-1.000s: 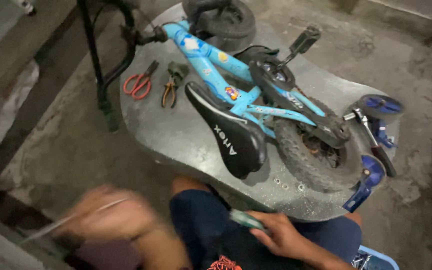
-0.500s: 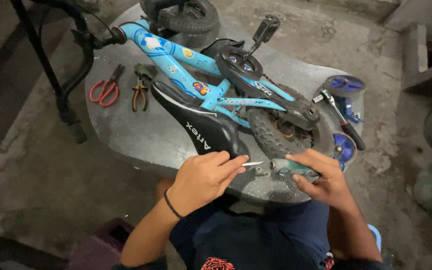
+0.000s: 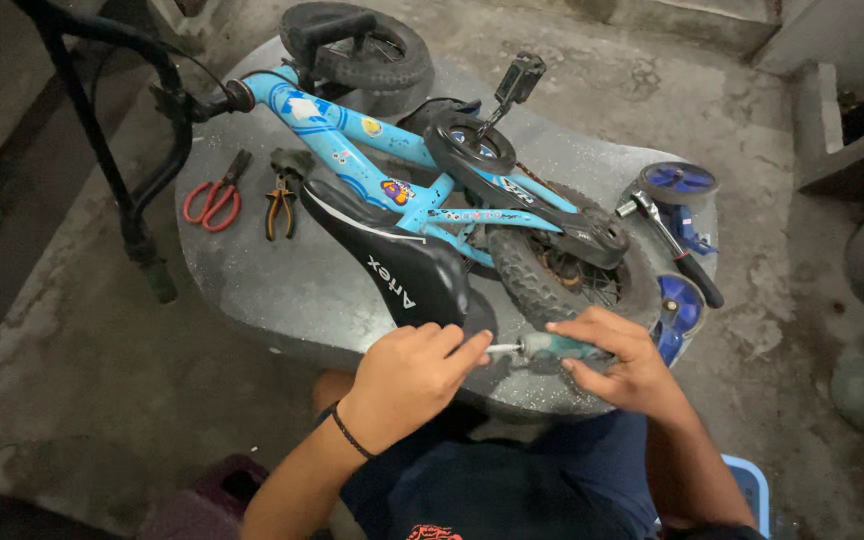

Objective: The person uses a ratchet wrench to tighten the training wheel bolts on a child's bicycle, then uses a screwdriver to adjust the handlebar stem. The bicycle is placed upside down on a table during the process.

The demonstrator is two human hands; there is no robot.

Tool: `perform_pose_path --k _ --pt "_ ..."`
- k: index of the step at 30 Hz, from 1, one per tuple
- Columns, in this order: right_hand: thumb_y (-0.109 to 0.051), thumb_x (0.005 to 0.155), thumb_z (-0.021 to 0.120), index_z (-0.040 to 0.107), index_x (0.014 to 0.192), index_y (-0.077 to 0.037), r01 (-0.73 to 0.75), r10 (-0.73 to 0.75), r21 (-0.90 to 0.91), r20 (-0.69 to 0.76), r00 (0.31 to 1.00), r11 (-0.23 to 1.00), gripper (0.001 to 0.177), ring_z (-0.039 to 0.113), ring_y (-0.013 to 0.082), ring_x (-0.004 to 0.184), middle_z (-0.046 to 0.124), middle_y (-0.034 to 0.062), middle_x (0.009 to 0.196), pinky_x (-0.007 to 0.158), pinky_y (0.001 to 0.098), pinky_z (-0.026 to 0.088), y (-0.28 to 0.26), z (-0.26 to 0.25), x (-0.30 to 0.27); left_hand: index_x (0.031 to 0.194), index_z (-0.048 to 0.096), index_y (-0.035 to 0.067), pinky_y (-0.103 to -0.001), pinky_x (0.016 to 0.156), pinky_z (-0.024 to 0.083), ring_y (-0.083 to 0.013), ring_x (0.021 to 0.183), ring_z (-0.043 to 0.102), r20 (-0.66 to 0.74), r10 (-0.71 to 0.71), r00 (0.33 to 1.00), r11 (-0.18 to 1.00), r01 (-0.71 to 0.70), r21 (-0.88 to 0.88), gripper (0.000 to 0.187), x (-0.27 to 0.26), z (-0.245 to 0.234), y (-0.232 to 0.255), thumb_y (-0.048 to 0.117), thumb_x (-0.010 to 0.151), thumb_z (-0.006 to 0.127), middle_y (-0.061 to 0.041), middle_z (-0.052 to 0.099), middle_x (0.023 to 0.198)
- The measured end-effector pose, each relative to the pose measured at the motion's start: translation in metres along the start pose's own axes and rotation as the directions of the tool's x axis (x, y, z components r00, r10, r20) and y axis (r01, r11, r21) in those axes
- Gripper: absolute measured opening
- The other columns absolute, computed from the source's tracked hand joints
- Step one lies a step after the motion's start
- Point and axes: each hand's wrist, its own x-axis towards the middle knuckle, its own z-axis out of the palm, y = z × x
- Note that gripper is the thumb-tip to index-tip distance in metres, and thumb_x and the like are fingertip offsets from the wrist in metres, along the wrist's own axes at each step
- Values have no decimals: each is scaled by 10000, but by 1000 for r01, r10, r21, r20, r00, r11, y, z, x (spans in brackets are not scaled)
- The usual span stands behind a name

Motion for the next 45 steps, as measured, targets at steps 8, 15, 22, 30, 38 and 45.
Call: perform_pose_path --k 8,15,22,30,38,45 --pt "-102 851 777 726 1239 -22 -21 -53 236 302 952 972 400 757 247 906 777 137 1008 788 349 567 27 -18 -33 1153 720 18 -296 615 425 -151 777 583 40 288 957 944 -290 157 337 -12 14 23 212 901 609 14 569 854" --pt "-146 911 750 680 1253 24 29 -105 241 308 946 970 388 777 299 901 782 175 1037 752 361 583 28 -2 -58 1068 733 32 -311 564 477 -159 743 608 120 221 968 975 -218 -34 251 -20 43 35 235 939 660 7 571 792" --pt "-92 790 817 722 1191 15 -104 63 189 210 976 977 426 763 227 796 793 127 956 710 325 571 13 -8 -54 1141 722 -2 -310 586 479 -167 763 609 82 241 967 970 -240 -23 291 -2 40 37 213 956 661 -6 580 806" --pt "-49 803 860 663 1136 -29 58 227 680 -323 919 731 388 705 184 848 733 147 980 720 301 579 33 -28 -46 1229 693 -23 -350 757 464 -189 823 607 -121 74 990 997 -76 -17 366 20 -7 5 158 912 670 -61 692 1043" --pt "-97 891 698 616 1310 -20 -811 593 419 554 585 408 433 666 137 623 751 99 810 542 294 545 -28 -77 7 1195 701 91 -388 821 500 -200 882 615 7 -137 991 990 137 -27 350 74 -81 -12 114 849 650 -12 705 1117" --pt "-305 1034 478 543 1359 -43 -715 544 679 668 508 -168 423 543 192 508 617 93 766 441 316 411 -129 -10 41 1402 552 41 -330 878 543 -207 1015 696 235 -751 617 380 695 -611 447 122 -93 -20 151 975 627 -57 723 1267"
